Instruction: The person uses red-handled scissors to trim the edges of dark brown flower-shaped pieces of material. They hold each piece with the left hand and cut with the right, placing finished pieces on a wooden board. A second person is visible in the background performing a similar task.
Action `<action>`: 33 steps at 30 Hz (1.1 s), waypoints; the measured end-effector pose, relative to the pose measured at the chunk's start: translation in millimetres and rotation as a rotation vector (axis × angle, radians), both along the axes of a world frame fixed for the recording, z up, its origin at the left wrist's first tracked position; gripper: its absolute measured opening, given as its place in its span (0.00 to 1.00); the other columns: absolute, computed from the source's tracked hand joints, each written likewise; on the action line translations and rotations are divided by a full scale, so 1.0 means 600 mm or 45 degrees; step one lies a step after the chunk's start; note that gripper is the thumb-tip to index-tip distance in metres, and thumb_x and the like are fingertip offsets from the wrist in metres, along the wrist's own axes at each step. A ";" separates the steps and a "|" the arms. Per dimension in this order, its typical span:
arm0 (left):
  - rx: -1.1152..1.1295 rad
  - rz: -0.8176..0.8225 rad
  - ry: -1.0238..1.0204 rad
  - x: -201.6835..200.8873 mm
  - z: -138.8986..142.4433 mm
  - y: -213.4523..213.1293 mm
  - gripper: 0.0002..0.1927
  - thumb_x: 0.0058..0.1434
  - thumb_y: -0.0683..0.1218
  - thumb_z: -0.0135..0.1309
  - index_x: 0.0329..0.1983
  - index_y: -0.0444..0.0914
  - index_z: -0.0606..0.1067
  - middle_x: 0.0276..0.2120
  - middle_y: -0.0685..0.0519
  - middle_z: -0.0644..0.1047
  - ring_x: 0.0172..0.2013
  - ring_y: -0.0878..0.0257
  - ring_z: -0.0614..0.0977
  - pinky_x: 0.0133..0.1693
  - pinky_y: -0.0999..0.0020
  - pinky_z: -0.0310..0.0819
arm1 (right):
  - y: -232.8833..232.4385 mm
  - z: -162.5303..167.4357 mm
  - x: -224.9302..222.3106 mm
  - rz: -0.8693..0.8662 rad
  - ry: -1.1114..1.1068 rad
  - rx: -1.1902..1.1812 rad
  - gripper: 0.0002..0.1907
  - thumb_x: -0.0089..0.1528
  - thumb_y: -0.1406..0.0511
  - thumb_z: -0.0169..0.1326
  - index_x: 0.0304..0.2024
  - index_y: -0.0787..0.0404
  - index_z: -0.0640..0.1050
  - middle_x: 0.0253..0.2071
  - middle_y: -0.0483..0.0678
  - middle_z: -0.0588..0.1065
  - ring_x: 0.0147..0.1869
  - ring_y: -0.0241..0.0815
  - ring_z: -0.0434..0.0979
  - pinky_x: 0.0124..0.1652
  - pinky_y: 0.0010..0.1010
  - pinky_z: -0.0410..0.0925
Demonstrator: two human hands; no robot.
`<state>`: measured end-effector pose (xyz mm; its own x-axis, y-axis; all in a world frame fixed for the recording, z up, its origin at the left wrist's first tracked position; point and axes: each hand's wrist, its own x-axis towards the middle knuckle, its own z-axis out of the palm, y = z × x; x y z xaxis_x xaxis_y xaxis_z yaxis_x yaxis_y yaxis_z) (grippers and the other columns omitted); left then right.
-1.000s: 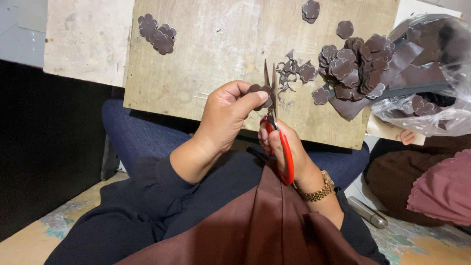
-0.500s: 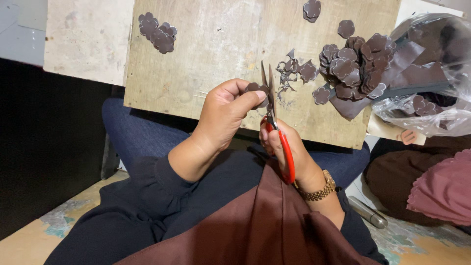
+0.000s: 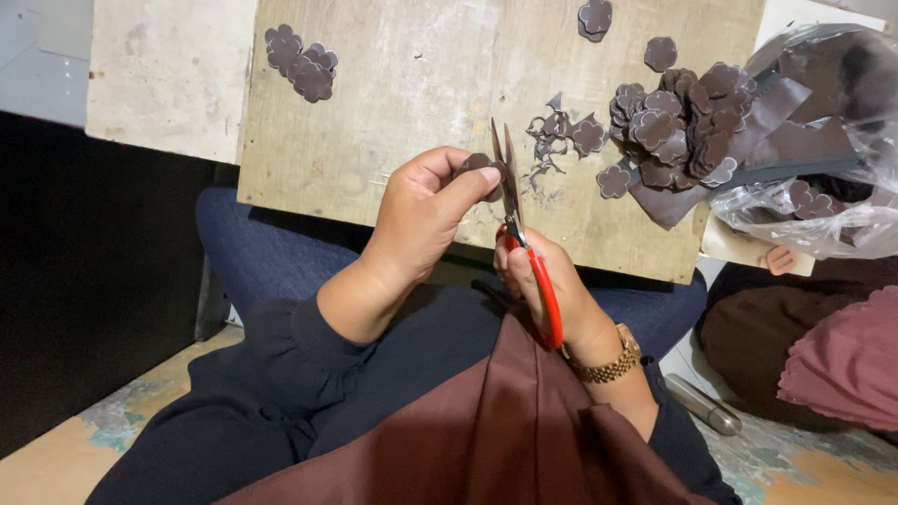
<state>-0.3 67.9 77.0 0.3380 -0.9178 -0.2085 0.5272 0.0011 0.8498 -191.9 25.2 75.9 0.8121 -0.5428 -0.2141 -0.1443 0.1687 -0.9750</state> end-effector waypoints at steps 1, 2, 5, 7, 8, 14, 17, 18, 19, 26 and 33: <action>0.041 -0.007 -0.058 0.001 0.001 0.000 0.05 0.65 0.41 0.58 0.40 0.32 0.78 0.34 0.53 0.81 0.35 0.70 0.80 0.41 0.75 0.75 | -0.001 0.000 0.000 0.005 0.012 -0.011 0.28 0.69 0.42 0.44 0.38 0.59 0.69 0.30 0.38 0.63 0.31 0.29 0.58 0.31 0.21 0.57; 0.081 -0.014 -0.117 0.003 0.001 0.000 0.05 0.65 0.41 0.58 0.39 0.33 0.78 0.33 0.54 0.81 0.34 0.70 0.79 0.38 0.75 0.73 | -0.002 -0.001 0.001 0.011 0.022 -0.022 0.28 0.69 0.42 0.44 0.38 0.59 0.69 0.29 0.38 0.63 0.31 0.30 0.59 0.31 0.21 0.58; 0.092 -0.014 -0.171 0.005 0.002 0.002 0.05 0.65 0.42 0.58 0.38 0.34 0.79 0.32 0.55 0.81 0.32 0.72 0.77 0.34 0.77 0.70 | -0.001 -0.004 0.000 -0.003 0.007 0.024 0.28 0.69 0.42 0.44 0.39 0.60 0.69 0.30 0.38 0.62 0.31 0.30 0.57 0.31 0.22 0.56; 0.065 -0.031 -0.178 0.004 0.002 0.001 0.05 0.65 0.42 0.59 0.38 0.33 0.79 0.32 0.55 0.81 0.31 0.73 0.76 0.34 0.77 0.70 | -0.003 -0.006 0.000 0.011 0.018 0.012 0.28 0.69 0.42 0.44 0.39 0.60 0.69 0.30 0.38 0.62 0.31 0.30 0.57 0.31 0.21 0.56; 0.054 -0.045 -0.195 0.005 0.002 0.001 0.05 0.65 0.42 0.59 0.38 0.33 0.79 0.32 0.55 0.81 0.31 0.73 0.76 0.34 0.77 0.70 | -0.004 -0.007 0.000 0.019 0.021 0.003 0.28 0.69 0.42 0.43 0.40 0.60 0.69 0.29 0.38 0.61 0.31 0.30 0.57 0.31 0.21 0.56; 0.055 -0.086 -0.231 0.012 0.006 0.001 0.06 0.63 0.41 0.58 0.38 0.31 0.80 0.32 0.54 0.82 0.34 0.72 0.79 0.39 0.76 0.75 | -0.008 -0.008 -0.004 0.058 -0.032 0.019 0.29 0.68 0.41 0.43 0.42 0.60 0.69 0.31 0.39 0.62 0.32 0.30 0.57 0.32 0.21 0.56; 0.069 -0.095 -0.243 0.012 0.008 0.001 0.06 0.63 0.40 0.59 0.38 0.31 0.80 0.32 0.53 0.82 0.34 0.71 0.80 0.39 0.76 0.76 | -0.007 -0.010 -0.005 0.060 -0.017 -0.030 0.30 0.69 0.40 0.42 0.40 0.60 0.69 0.30 0.39 0.61 0.32 0.30 0.58 0.32 0.21 0.57; 0.072 -0.099 -0.245 0.012 0.008 0.001 0.06 0.63 0.40 0.59 0.38 0.31 0.80 0.33 0.53 0.82 0.34 0.71 0.80 0.39 0.76 0.76 | -0.006 -0.011 -0.005 0.054 -0.021 -0.009 0.30 0.69 0.40 0.42 0.39 0.60 0.69 0.30 0.39 0.61 0.31 0.30 0.57 0.32 0.21 0.56; 0.076 -0.096 -0.238 0.012 0.008 0.001 0.06 0.63 0.40 0.59 0.38 0.31 0.80 0.33 0.53 0.82 0.34 0.71 0.79 0.38 0.76 0.75 | -0.006 -0.013 -0.005 0.049 -0.025 0.011 0.30 0.69 0.40 0.42 0.39 0.60 0.69 0.30 0.39 0.62 0.31 0.30 0.57 0.32 0.21 0.56; 0.101 -0.095 -0.220 0.013 0.002 0.001 0.06 0.63 0.41 0.59 0.38 0.31 0.80 0.31 0.54 0.81 0.32 0.73 0.77 0.36 0.77 0.72 | -0.006 -0.014 -0.007 0.055 -0.056 0.048 0.30 0.69 0.40 0.43 0.38 0.59 0.69 0.30 0.39 0.62 0.31 0.30 0.57 0.31 0.21 0.56; 0.099 -0.099 -0.206 0.016 0.005 0.001 0.06 0.62 0.42 0.59 0.38 0.32 0.80 0.31 0.55 0.81 0.31 0.74 0.76 0.34 0.77 0.71 | -0.005 -0.015 -0.006 0.042 -0.034 0.166 0.29 0.68 0.41 0.46 0.37 0.60 0.69 0.28 0.37 0.60 0.30 0.29 0.55 0.29 0.21 0.54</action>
<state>9.3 68.4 80.0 0.3015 -0.9258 -0.2280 0.3793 -0.1030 0.9195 -195.7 22.4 66.7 0.8353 -0.4848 -0.2593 -0.1263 0.2899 -0.9487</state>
